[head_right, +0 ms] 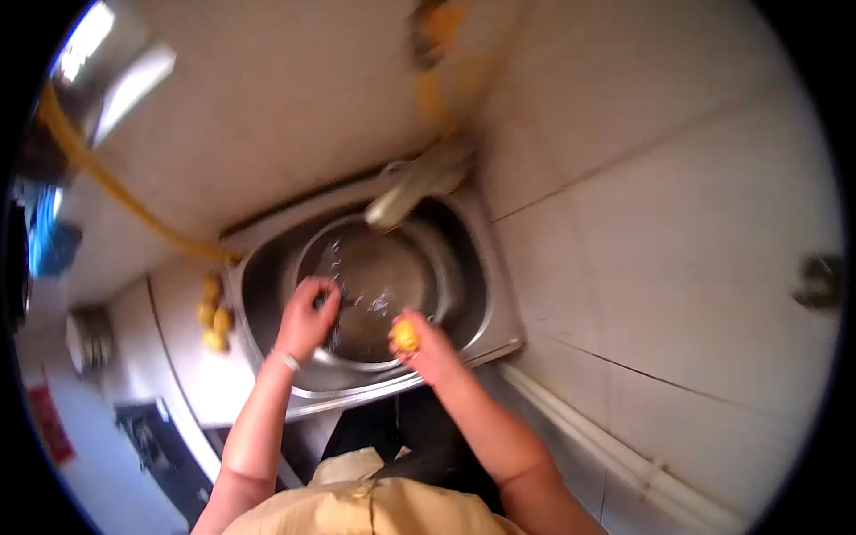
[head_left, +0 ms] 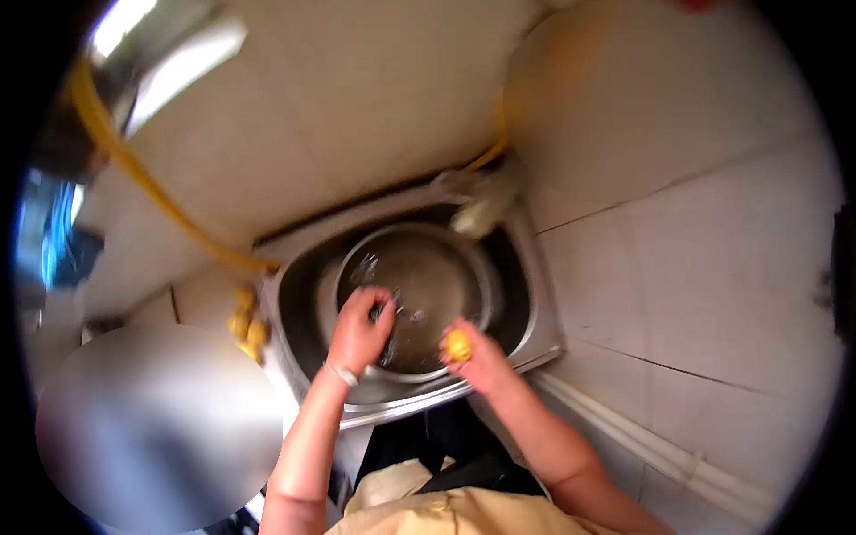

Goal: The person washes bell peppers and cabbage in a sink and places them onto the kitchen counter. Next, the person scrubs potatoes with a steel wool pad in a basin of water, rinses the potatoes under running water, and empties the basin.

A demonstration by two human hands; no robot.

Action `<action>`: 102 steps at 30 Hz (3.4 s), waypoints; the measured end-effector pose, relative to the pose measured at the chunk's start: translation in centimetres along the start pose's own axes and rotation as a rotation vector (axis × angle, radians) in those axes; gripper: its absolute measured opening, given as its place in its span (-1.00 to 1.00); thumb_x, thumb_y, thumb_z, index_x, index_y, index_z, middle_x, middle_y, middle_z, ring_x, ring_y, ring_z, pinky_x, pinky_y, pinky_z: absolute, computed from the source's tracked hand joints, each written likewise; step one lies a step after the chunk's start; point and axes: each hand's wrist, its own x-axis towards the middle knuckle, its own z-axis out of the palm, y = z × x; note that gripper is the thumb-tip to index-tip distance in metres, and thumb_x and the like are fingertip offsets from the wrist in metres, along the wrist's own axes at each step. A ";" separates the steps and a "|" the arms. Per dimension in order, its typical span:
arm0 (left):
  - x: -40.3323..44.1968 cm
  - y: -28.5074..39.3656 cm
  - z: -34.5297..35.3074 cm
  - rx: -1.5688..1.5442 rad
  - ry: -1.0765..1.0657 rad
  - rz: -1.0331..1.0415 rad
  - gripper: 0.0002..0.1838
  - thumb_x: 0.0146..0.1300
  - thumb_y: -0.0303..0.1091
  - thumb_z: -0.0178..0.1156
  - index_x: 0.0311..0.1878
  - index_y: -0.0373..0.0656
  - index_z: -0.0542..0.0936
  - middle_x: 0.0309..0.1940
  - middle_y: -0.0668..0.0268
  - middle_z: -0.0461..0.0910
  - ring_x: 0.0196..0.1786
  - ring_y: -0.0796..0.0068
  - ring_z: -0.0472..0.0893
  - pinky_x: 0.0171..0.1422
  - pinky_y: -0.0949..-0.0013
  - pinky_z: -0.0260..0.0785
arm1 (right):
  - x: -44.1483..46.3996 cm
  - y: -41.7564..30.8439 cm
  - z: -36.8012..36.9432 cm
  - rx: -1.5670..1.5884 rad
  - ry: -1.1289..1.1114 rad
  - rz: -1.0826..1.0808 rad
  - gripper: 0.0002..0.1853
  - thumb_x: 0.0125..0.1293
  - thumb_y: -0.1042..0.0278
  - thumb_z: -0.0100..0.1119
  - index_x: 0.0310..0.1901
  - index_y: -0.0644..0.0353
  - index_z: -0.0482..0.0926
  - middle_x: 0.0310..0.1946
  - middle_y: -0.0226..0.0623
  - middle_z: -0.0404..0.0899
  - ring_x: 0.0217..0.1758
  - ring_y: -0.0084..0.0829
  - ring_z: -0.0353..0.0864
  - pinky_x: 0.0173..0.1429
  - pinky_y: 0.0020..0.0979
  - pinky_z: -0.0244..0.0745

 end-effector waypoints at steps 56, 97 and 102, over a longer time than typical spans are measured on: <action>-8.9 -11.1 -8.1 0.508 0.495 -0.233 -0.62 0.21 -0.40 0.15 0.09 -0.25 0.39 0.17 -0.07 0.33 0.20 -0.11 0.33 0.31 0.05 0.17 | 4.7 -4.9 -1.2 -1.755 0.581 -1.104 -0.39 0.20 0.37 0.19 0.28 0.23 0.23 0.14 0.04 0.41 0.12 -0.10 0.48 0.21 -0.21 0.36; -7.3 -16.9 -14.0 0.768 0.378 -0.104 -0.47 -0.16 -0.10 0.42 -0.04 0.01 0.58 0.24 0.01 0.32 0.06 0.00 0.46 0.09 0.10 0.38 | 0.3 -0.3 -2.6 0.022 0.203 0.553 -0.69 0.13 0.53 -0.05 -0.06 0.43 0.36 0.03 0.28 0.41 -0.57 -0.54 0.33 -0.71 -0.67 0.13; -7.4 -17.0 -14.0 0.800 0.388 -0.074 -0.49 -0.14 -0.06 0.41 -0.05 0.02 0.59 0.21 0.05 0.34 0.02 0.03 0.48 0.04 0.11 0.38 | -0.4 2.5 -3.0 0.504 0.078 0.589 -0.50 0.22 0.45 -0.05 0.17 0.53 0.21 0.29 0.45 0.01 -0.56 -0.59 0.32 -0.67 -0.78 0.19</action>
